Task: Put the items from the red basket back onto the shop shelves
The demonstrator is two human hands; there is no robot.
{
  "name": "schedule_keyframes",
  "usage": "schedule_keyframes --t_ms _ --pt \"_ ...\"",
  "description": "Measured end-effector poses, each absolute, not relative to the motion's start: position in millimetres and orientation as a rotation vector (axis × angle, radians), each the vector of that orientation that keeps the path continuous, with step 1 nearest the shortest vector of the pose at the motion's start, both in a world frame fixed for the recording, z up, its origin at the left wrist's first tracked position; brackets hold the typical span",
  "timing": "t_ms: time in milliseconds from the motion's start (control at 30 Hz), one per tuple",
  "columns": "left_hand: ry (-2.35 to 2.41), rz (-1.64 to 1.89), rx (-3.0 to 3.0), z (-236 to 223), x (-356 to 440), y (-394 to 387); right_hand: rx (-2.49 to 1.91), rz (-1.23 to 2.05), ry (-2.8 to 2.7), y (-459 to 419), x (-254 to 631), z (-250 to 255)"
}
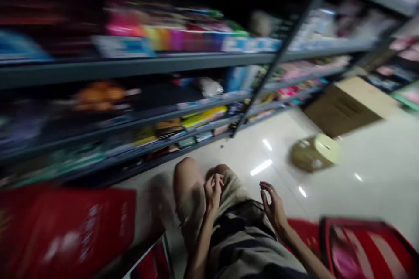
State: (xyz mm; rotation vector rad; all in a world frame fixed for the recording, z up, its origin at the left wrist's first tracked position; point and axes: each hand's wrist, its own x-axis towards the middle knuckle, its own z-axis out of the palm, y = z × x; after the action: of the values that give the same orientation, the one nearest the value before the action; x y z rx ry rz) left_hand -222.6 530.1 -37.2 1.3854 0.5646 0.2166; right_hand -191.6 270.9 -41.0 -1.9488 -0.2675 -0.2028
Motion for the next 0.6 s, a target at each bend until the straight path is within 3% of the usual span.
schedule_keyframes --t_ms 167,300,467,600 --pt "0.365 0.037 1.541 -87.7 -190.7 459.5 -1.986 -0.635 0.461 83.6 -234.0 -30.5" --pt "0.314 -0.102 1.686 -121.5 -173.6 451.1 -1.926 -0.57 0.956 -17.4 -263.8 -69.7" --pt "0.342 -0.145 1.772 -149.8 -178.7 465.1 -1.849 -0.125 0.765 -22.0 -291.1 -133.8" --pt "0.407 -0.148 1.767 -160.7 -187.2 460.1 -1.795 0.033 0.599 0.8 -303.0 -156.9"
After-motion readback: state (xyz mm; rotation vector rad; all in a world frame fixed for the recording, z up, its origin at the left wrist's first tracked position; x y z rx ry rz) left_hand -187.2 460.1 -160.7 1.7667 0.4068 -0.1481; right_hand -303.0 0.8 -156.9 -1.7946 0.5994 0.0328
